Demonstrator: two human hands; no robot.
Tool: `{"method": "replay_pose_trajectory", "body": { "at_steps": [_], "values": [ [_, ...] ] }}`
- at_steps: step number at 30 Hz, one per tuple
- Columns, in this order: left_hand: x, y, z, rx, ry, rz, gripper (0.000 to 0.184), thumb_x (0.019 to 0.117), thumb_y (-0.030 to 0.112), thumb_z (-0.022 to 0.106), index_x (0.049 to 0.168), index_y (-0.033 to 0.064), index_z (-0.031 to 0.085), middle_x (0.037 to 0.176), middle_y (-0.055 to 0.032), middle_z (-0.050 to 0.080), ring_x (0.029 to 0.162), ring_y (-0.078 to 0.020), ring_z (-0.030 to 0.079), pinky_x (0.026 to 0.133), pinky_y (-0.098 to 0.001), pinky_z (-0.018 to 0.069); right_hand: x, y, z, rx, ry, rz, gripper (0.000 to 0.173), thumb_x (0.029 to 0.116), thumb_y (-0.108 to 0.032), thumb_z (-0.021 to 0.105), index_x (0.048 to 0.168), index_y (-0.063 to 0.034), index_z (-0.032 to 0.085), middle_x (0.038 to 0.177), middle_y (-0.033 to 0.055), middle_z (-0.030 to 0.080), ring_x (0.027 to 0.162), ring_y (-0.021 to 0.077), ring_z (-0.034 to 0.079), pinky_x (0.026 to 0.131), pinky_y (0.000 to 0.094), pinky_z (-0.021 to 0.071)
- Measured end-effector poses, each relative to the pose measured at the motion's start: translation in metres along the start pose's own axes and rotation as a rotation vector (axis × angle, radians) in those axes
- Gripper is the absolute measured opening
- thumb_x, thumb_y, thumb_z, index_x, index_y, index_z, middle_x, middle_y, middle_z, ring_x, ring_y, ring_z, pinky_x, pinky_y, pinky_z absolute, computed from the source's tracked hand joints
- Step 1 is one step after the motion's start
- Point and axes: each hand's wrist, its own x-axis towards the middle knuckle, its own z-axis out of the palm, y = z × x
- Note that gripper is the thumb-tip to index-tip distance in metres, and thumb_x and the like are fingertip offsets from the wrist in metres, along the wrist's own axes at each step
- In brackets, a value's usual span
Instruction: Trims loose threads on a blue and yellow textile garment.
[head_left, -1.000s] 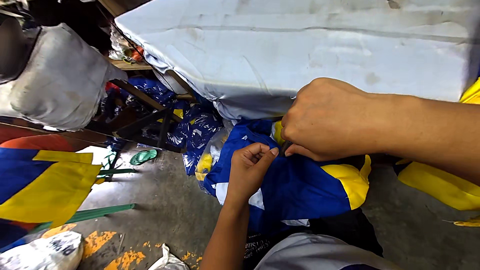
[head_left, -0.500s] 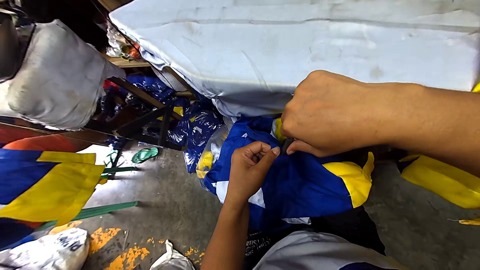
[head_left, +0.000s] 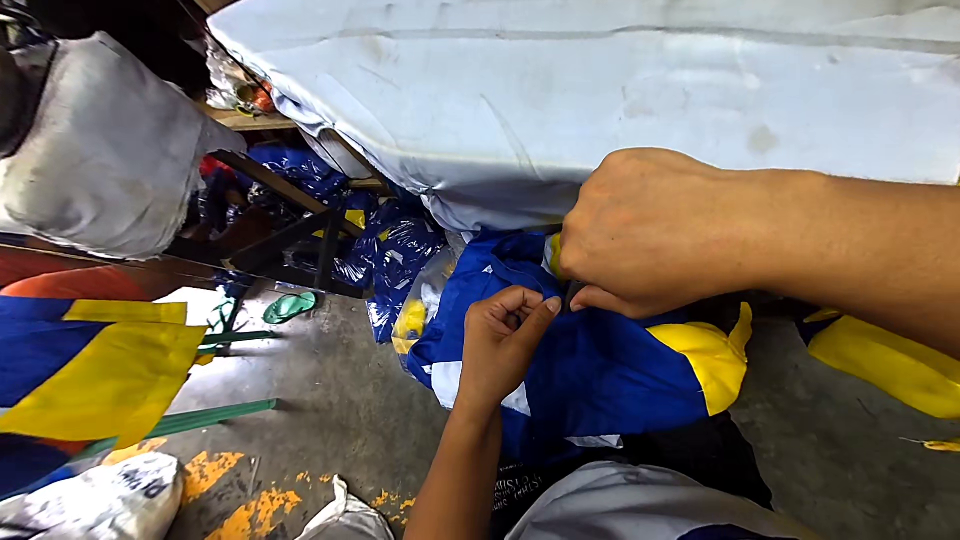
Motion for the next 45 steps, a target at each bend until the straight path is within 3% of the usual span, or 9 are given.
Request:
{"method": "replay_pose_trajectory", "body": {
  "at_steps": [6,9,12,16,26,29,33,41,45],
  "values": [
    [-0.004,-0.013,-0.004,0.010,0.048,-0.013,0.015,0.0957,0.004,0.063,0.082,0.0089,0.066,0.067,0.0064,0.058,0.057,0.0007,0.052,0.055,-0.0153,0.0459,-0.010,-0.008,-0.006,0.029,-0.052,0.145,0.039,0.0798,-0.036,0.082,0.064,-0.0092,0.060,0.056,0.0037,0.049,0.054,0.0242,0.055,0.050,0.0424,0.0372],
    [-0.013,-0.020,-0.001,-0.186,0.137,-0.148,0.015,0.0970,0.002,0.061,0.086,0.0089,0.069,0.073,0.0048,0.065,0.064,-0.0013,0.059,0.063,-0.0183,0.0522,-0.027,-0.012,0.012,0.184,0.097,0.311,0.039,0.0778,-0.051,0.081,0.084,-0.0142,0.070,0.067,0.0001,0.058,0.060,0.0209,0.059,0.052,0.0425,0.0427],
    [-0.022,-0.023,0.011,-0.494,0.265,-0.260,0.020,0.0981,-0.001,0.057,0.087,0.0082,0.070,0.077,0.0005,0.071,0.067,-0.0036,0.066,0.064,-0.0205,0.0570,-0.025,-0.034,0.062,0.601,0.452,0.534,0.018,0.0855,-0.034,0.071,0.090,-0.0177,0.067,0.064,-0.0075,0.054,0.054,0.0079,0.052,0.047,0.0308,0.0415],
    [-0.026,-0.025,0.024,-0.625,0.291,-0.254,0.020,0.0976,-0.001,0.058,0.087,0.0085,0.071,0.078,-0.0003,0.071,0.069,-0.0037,0.067,0.066,-0.0211,0.0580,-0.006,-0.070,0.119,1.252,0.770,0.679,0.007,0.0981,-0.015,0.064,0.097,-0.0093,0.068,0.065,-0.0071,0.057,0.054,-0.0017,0.049,0.050,0.0152,0.0421],
    [-0.019,-0.020,0.022,-0.710,0.187,-0.247,0.017,0.1014,0.006,0.054,0.096,0.0111,0.069,0.089,-0.0013,0.072,0.078,-0.0041,0.068,0.071,-0.0205,0.0562,0.006,-0.072,0.129,1.657,0.913,0.617,0.012,0.0972,-0.006,0.062,0.087,-0.0137,0.062,0.062,-0.0083,0.049,0.048,-0.0023,0.038,0.046,0.0125,0.0328],
    [-0.017,-0.022,0.018,-0.691,0.170,-0.269,0.017,0.1009,0.005,0.054,0.095,0.0086,0.070,0.088,-0.0026,0.072,0.077,-0.0050,0.068,0.070,-0.0210,0.0563,0.008,-0.074,0.132,1.651,0.934,0.645,0.012,0.0973,-0.007,0.062,0.087,-0.0127,0.061,0.064,-0.0080,0.050,0.050,-0.0020,0.041,0.048,0.0136,0.0351],
    [-0.015,-0.020,0.014,-0.384,0.248,-0.164,0.018,0.0971,0.004,0.058,0.084,0.0100,0.068,0.073,0.0054,0.067,0.063,0.0006,0.059,0.059,-0.0159,0.0498,0.009,-0.077,0.137,1.454,0.980,0.661,0.010,0.0976,-0.013,0.063,0.091,-0.0049,0.065,0.076,-0.0067,0.062,0.068,-0.0053,0.056,0.065,0.0134,0.0480],
    [-0.016,-0.020,0.016,-0.284,0.335,-0.117,0.019,0.0920,0.002,0.062,0.079,0.0113,0.071,0.068,0.0058,0.068,0.059,0.0012,0.060,0.055,-0.0150,0.0507,0.013,-0.074,0.142,1.217,0.984,0.616,0.013,0.0948,-0.013,0.063,0.091,-0.0009,0.065,0.071,0.0009,0.059,0.064,0.0009,0.053,0.060,0.0167,0.0435],
    [-0.017,-0.025,0.014,-0.372,0.290,-0.083,0.017,0.0941,0.001,0.060,0.086,0.0095,0.072,0.075,0.0032,0.071,0.065,0.0004,0.063,0.062,-0.0154,0.0526,0.012,-0.070,0.142,1.237,0.964,0.566,0.014,0.0963,-0.013,0.062,0.091,-0.0004,0.065,0.070,0.0005,0.056,0.064,-0.0001,0.050,0.060,0.0152,0.0408]
  ]
}}
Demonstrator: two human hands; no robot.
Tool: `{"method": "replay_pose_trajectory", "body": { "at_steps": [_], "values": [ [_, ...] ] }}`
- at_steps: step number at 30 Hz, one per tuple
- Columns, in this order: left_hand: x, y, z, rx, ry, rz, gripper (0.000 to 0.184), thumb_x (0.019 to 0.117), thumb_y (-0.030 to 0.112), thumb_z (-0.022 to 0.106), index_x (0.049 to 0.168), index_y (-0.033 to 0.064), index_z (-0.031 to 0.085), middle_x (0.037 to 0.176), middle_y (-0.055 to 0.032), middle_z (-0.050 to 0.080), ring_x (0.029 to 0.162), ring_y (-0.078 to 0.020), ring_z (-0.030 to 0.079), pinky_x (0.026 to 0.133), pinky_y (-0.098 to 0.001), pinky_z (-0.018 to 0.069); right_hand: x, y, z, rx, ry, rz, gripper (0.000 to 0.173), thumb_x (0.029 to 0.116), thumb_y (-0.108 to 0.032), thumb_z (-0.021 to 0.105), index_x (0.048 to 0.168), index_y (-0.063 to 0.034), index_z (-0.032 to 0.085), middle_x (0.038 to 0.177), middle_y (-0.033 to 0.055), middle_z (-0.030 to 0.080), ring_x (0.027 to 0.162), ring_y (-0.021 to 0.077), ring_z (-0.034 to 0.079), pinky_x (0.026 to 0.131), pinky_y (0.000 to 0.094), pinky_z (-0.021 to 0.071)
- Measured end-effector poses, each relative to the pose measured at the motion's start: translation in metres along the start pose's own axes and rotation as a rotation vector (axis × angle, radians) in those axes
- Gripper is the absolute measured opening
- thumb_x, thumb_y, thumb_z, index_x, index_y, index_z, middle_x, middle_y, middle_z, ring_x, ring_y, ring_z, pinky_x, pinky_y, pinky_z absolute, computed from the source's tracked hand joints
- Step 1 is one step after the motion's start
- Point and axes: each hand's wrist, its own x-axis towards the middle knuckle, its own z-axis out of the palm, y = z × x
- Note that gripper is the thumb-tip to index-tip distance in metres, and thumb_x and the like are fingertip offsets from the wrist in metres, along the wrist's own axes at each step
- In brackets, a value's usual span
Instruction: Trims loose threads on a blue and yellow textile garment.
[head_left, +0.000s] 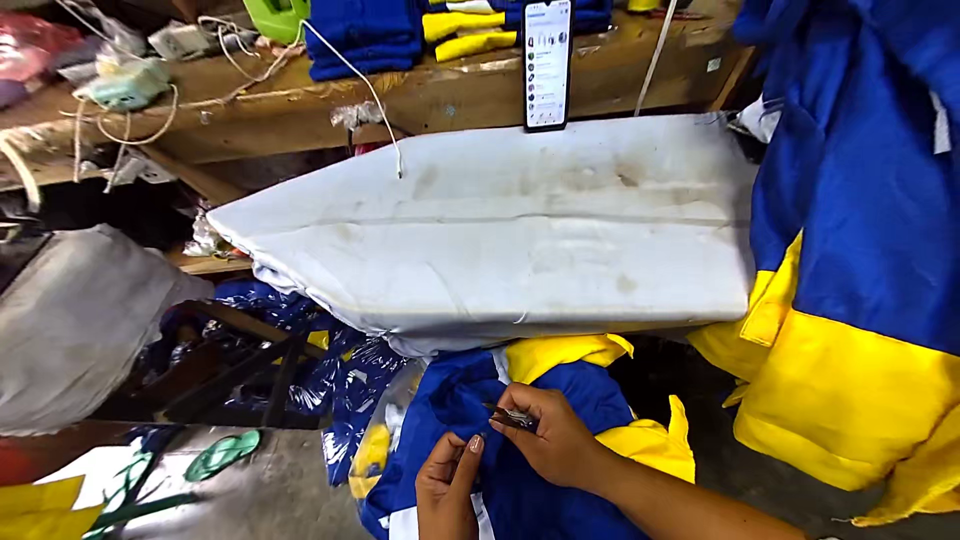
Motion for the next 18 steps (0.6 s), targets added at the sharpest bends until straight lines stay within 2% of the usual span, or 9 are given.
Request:
{"method": "replay_pose_trajectory", "body": {
  "at_steps": [3,7,12,16,18],
  "values": [
    [0.000,-0.002,-0.002,-0.003,-0.011,0.054,0.016,0.0955,0.002,0.061,0.091,0.0101,0.073,0.082,0.0032,0.073,0.072,-0.0010,0.067,0.069,-0.0179,0.0565,0.003,0.000,0.000,0.072,-0.008,0.015,0.017,0.0987,-0.015,0.062,0.090,-0.0009,0.063,0.071,-0.0021,0.055,0.064,-0.0032,0.048,0.059,0.0125,0.0391],
    [0.001,-0.007,-0.004,0.032,0.010,0.096,0.014,0.0949,0.003,0.064,0.091,0.0115,0.074,0.084,0.0050,0.074,0.075,-0.0009,0.068,0.071,-0.0176,0.0569,0.004,0.006,0.004,0.164,-0.001,0.057,0.016,0.0988,-0.015,0.063,0.089,-0.0016,0.064,0.072,-0.0050,0.055,0.065,-0.0056,0.049,0.061,0.0114,0.0410],
    [-0.001,-0.005,0.009,-0.209,0.046,-0.099,0.016,0.0958,0.001,0.059,0.090,0.0104,0.072,0.081,0.0012,0.073,0.072,-0.0017,0.068,0.070,-0.0181,0.0571,0.003,0.004,0.009,0.336,0.018,0.159,0.009,0.0984,-0.011,0.062,0.091,-0.0057,0.062,0.076,-0.0090,0.057,0.066,-0.0067,0.050,0.062,0.0113,0.0423],
    [0.001,-0.001,0.016,-0.210,0.036,-0.148,0.015,0.0986,0.001,0.055,0.095,0.0094,0.067,0.087,0.0014,0.072,0.079,-0.0038,0.068,0.075,-0.0211,0.0571,0.000,-0.001,0.019,0.398,0.128,0.246,0.003,0.0988,-0.010,0.062,0.097,-0.0076,0.061,0.077,-0.0102,0.057,0.060,-0.0054,0.049,0.055,0.0125,0.0414],
    [0.002,0.000,0.014,-0.194,0.022,-0.170,0.014,0.0995,0.003,0.055,0.094,0.0081,0.067,0.085,0.0013,0.069,0.074,-0.0027,0.064,0.069,-0.0194,0.0541,-0.003,0.002,0.027,0.373,0.191,0.249,0.007,0.0966,-0.006,0.064,0.097,-0.0066,0.056,0.076,-0.0080,0.057,0.059,-0.0045,0.050,0.054,0.0123,0.0423]
  ]
}}
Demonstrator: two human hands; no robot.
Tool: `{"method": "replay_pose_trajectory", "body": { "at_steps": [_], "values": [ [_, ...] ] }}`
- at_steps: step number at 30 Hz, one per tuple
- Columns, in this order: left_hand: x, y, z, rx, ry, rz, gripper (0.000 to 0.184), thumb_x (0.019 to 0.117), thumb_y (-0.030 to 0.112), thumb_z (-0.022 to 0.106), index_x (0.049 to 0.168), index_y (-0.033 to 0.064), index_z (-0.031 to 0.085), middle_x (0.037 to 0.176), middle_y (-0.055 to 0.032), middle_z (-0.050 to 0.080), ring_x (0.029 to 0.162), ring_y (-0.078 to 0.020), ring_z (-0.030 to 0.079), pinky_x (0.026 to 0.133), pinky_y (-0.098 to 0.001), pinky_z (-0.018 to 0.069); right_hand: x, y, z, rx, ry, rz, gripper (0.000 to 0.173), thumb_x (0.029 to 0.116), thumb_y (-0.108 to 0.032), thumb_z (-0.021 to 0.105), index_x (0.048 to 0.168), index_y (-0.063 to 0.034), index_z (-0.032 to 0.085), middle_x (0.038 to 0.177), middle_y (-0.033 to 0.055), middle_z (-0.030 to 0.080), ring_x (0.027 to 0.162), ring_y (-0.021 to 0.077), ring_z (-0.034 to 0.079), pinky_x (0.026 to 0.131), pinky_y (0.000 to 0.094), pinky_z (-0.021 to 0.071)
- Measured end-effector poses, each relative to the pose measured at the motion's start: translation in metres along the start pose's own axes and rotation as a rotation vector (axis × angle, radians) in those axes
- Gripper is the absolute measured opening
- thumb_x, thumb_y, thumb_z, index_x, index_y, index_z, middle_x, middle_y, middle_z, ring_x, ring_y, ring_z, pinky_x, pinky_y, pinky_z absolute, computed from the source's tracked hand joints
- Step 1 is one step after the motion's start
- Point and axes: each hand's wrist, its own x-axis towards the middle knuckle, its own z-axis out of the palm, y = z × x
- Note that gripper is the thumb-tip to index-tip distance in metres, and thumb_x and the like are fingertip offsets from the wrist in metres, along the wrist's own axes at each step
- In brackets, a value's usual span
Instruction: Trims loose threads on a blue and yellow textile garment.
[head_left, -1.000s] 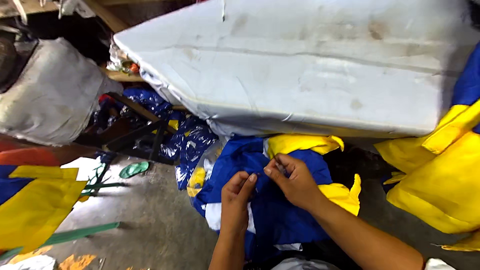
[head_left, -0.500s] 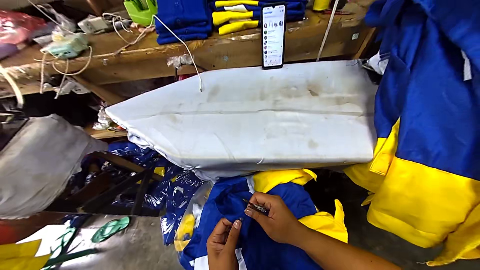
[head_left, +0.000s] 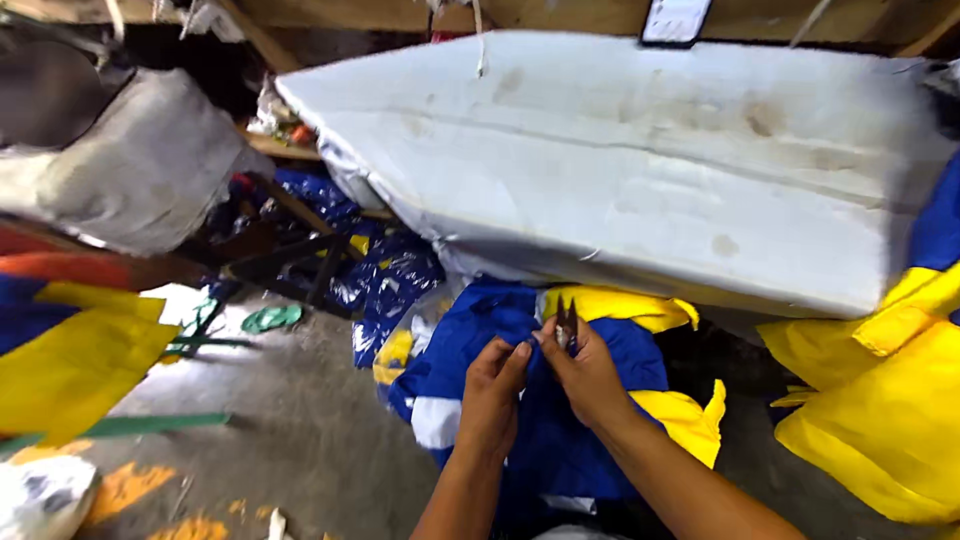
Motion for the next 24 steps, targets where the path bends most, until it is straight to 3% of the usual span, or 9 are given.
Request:
{"method": "replay_pose_trajectory", "body": {
  "at_steps": [3,7,11,14,18,21,24],
  "values": [
    [0.000,0.004,0.002,-0.014,0.041,-0.020,0.018,0.0995,0.001,0.055,0.088,0.0058,0.067,0.076,0.0009,0.066,0.063,-0.0019,0.058,0.060,-0.0172,0.0496,-0.006,0.009,0.004,-0.078,0.034,-0.066,0.015,0.0914,0.000,0.064,0.099,-0.0060,0.052,0.075,-0.0073,0.055,0.063,-0.0048,0.051,0.060,0.0109,0.0444],
    [-0.001,0.009,0.001,-0.010,0.123,-0.005,0.018,0.0986,-0.004,0.055,0.088,0.0029,0.068,0.076,-0.0010,0.069,0.069,-0.0046,0.065,0.070,-0.0207,0.0568,-0.009,0.001,-0.004,-0.266,0.029,-0.270,0.018,0.0904,-0.002,0.060,0.108,-0.0029,0.058,0.077,-0.0070,0.057,0.063,-0.0052,0.052,0.060,0.0110,0.0460],
    [-0.004,0.008,0.001,0.050,0.118,0.065,0.018,0.0965,-0.007,0.057,0.088,0.0032,0.070,0.079,-0.0005,0.072,0.073,-0.0054,0.068,0.077,-0.0230,0.0590,-0.006,-0.005,-0.009,-0.418,0.013,-0.409,0.020,0.0927,-0.010,0.067,0.110,-0.0027,0.072,0.085,-0.0032,0.062,0.068,-0.0031,0.053,0.061,0.0116,0.0465],
    [-0.005,0.005,0.001,0.140,0.102,0.147,0.018,0.0947,-0.007,0.059,0.086,0.0031,0.071,0.082,0.0008,0.072,0.077,-0.0053,0.069,0.080,-0.0239,0.0593,-0.005,-0.001,-0.007,-0.482,0.047,-0.467,0.017,0.0905,-0.010,0.071,0.105,-0.0010,0.075,0.083,-0.0012,0.062,0.069,-0.0028,0.054,0.061,0.0104,0.0456],
    [-0.005,-0.005,-0.004,0.411,0.068,0.383,0.012,0.0944,-0.002,0.062,0.088,0.0002,0.072,0.088,0.0000,0.070,0.080,-0.0049,0.068,0.077,-0.0238,0.0597,-0.005,-0.001,-0.004,-0.588,0.100,-0.548,0.008,0.0882,-0.007,0.070,0.089,0.0004,0.073,0.077,0.0012,0.063,0.069,-0.0015,0.056,0.063,0.0111,0.0459],
    [-0.005,-0.006,-0.006,0.469,0.067,0.443,0.012,0.0947,-0.002,0.062,0.088,-0.0010,0.072,0.089,-0.0011,0.070,0.080,-0.0047,0.068,0.075,-0.0225,0.0597,-0.006,-0.007,-0.001,-0.542,0.062,-0.450,0.006,0.0882,-0.007,0.067,0.091,-0.0022,0.069,0.075,-0.0026,0.059,0.064,-0.0039,0.051,0.058,0.0096,0.0420],
    [-0.005,0.001,-0.006,0.383,0.064,0.348,0.014,0.0948,-0.002,0.061,0.087,0.0029,0.071,0.087,0.0021,0.070,0.078,-0.0031,0.067,0.076,-0.0221,0.0585,-0.004,-0.020,-0.004,-0.201,-0.050,-0.119,0.005,0.0921,-0.006,0.067,0.092,-0.0100,0.066,0.064,-0.0097,0.055,0.051,-0.0042,0.045,0.049,0.0122,0.0385]
  ]
}}
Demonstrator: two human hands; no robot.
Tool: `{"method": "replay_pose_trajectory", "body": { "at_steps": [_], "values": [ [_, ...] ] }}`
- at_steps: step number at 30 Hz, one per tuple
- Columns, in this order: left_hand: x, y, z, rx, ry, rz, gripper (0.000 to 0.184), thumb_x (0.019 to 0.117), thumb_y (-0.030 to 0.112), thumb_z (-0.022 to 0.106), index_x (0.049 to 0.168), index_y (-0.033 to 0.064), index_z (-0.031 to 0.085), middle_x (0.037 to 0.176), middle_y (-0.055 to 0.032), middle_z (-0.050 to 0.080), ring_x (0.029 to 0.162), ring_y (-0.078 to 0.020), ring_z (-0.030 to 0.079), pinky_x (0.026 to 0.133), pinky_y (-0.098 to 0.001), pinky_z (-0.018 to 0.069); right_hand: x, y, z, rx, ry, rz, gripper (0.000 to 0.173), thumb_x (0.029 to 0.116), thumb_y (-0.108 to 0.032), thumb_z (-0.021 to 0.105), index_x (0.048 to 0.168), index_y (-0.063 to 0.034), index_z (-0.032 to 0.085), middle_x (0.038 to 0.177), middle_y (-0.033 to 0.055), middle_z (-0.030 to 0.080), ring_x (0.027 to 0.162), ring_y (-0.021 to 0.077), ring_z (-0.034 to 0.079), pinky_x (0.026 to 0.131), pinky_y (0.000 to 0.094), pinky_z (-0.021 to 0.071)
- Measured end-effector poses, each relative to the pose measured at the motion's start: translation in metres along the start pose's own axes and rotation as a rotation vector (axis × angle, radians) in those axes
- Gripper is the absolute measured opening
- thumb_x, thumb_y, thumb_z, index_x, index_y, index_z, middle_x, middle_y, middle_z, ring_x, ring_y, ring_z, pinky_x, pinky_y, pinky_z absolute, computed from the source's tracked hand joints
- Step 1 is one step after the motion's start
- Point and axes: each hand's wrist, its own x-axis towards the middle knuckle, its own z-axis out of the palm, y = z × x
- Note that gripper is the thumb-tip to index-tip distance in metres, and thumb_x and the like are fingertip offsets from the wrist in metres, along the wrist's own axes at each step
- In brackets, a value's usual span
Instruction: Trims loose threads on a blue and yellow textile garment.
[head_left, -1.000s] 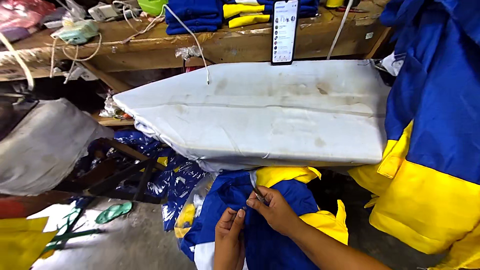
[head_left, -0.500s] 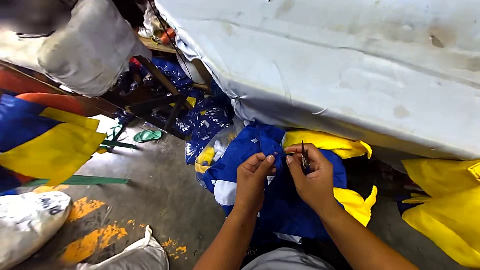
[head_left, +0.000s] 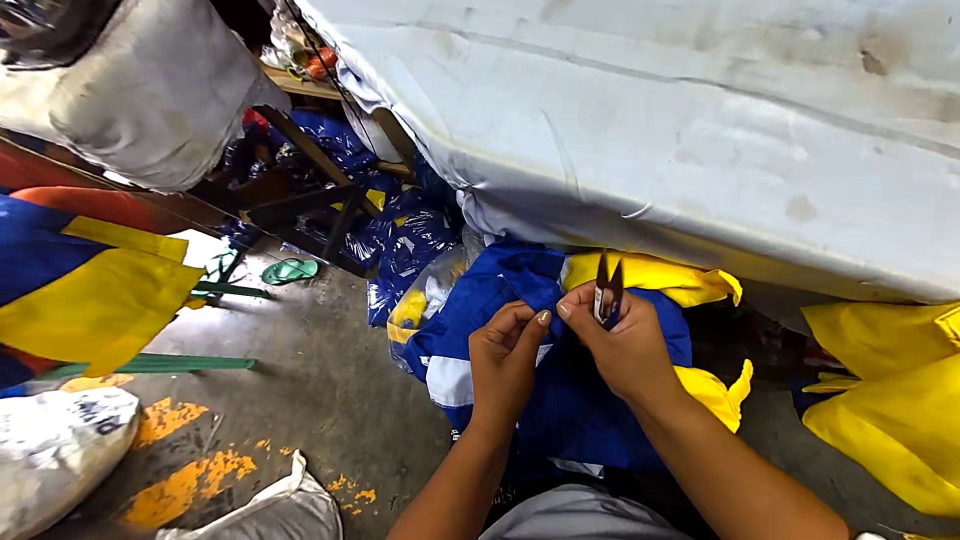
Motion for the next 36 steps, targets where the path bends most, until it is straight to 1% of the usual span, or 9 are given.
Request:
{"method": "replay_pose_trajectory", "body": {
  "at_steps": [2,6,11,15,18,22,28,32,36],
  "values": [
    [0.002,0.003,-0.002,-0.053,-0.001,-0.053,0.015,0.0951,-0.003,0.060,0.088,0.0039,0.072,0.085,0.0024,0.071,0.077,-0.0034,0.067,0.076,-0.0224,0.0580,0.000,-0.001,-0.003,0.084,-0.013,0.061,0.006,0.0943,-0.006,0.067,0.096,-0.0119,0.067,0.063,-0.0104,0.054,0.049,-0.0031,0.043,0.047,0.0133,0.0374],
    [0.003,0.003,-0.002,-0.045,0.005,-0.046,0.015,0.0953,-0.003,0.060,0.090,0.0037,0.072,0.088,0.0016,0.072,0.078,-0.0042,0.068,0.078,-0.0235,0.0593,-0.005,0.005,0.000,-0.156,0.063,-0.153,0.015,0.0934,-0.009,0.069,0.107,-0.0044,0.071,0.076,-0.0070,0.058,0.060,-0.0047,0.048,0.055,0.0098,0.0413],
    [-0.001,0.001,0.003,0.082,0.007,0.061,0.011,0.0936,-0.003,0.063,0.087,0.0005,0.071,0.089,0.0005,0.070,0.078,-0.0033,0.067,0.075,-0.0219,0.0599,-0.004,0.014,0.003,-0.362,0.150,-0.346,0.011,0.0907,-0.008,0.068,0.092,0.0002,0.074,0.076,-0.0012,0.061,0.063,-0.0039,0.051,0.057,0.0095,0.0427],
    [-0.002,-0.004,0.007,0.276,0.026,0.247,0.010,0.0914,-0.001,0.064,0.085,-0.0029,0.071,0.088,-0.0027,0.070,0.081,-0.0025,0.068,0.075,-0.0198,0.0596,-0.004,0.013,0.008,-0.621,0.222,-0.495,0.011,0.0833,-0.012,0.071,0.088,-0.0016,0.070,0.071,0.0037,0.058,0.061,0.0068,0.053,0.054,0.0185,0.0419],
    [-0.001,-0.005,0.007,0.307,0.022,0.298,0.010,0.0911,-0.002,0.063,0.086,-0.0039,0.071,0.090,-0.0049,0.071,0.082,-0.0048,0.069,0.075,-0.0215,0.0605,-0.002,0.009,0.009,-0.499,0.208,-0.391,0.009,0.0792,-0.009,0.070,0.083,-0.0034,0.065,0.070,-0.0005,0.055,0.060,0.0001,0.048,0.053,0.0124,0.0382],
    [0.002,0.002,0.002,0.204,-0.020,0.155,0.010,0.0931,-0.001,0.063,0.085,-0.0006,0.070,0.091,-0.0013,0.069,0.079,-0.0026,0.067,0.072,-0.0204,0.0598,0.003,-0.005,-0.001,-0.031,0.045,0.019,0.011,0.0827,-0.002,0.068,0.083,-0.0122,0.065,0.056,-0.0114,0.047,0.046,-0.0044,0.040,0.044,0.0115,0.0344],
    [0.005,0.003,-0.001,0.205,-0.031,0.150,0.011,0.0942,-0.001,0.063,0.087,0.0000,0.070,0.092,-0.0005,0.069,0.077,-0.0019,0.066,0.072,-0.0199,0.0598,-0.002,0.003,0.000,-0.320,0.069,-0.228,0.009,0.0903,-0.012,0.069,0.095,-0.0040,0.071,0.074,-0.0044,0.059,0.058,-0.0053,0.047,0.052,0.0088,0.0392],
    [0.005,-0.001,-0.003,0.345,-0.036,0.252,0.011,0.0940,0.001,0.063,0.085,-0.0006,0.070,0.090,-0.0013,0.068,0.076,-0.0005,0.064,0.069,-0.0172,0.0564,0.002,0.003,-0.002,-0.350,0.035,-0.243,0.006,0.0891,-0.010,0.069,0.091,-0.0048,0.070,0.074,-0.0044,0.058,0.059,-0.0052,0.047,0.053,0.0088,0.0390],
    [0.004,-0.002,-0.002,0.318,-0.039,0.291,0.009,0.0929,-0.001,0.064,0.085,-0.0026,0.069,0.091,-0.0033,0.068,0.079,-0.0033,0.067,0.073,-0.0206,0.0600,0.009,-0.008,-0.006,0.182,-0.090,0.191,0.013,0.0858,0.002,0.068,0.083,-0.0101,0.065,0.054,-0.0087,0.046,0.044,-0.0022,0.038,0.044,0.0136,0.0336]
  ]
}}
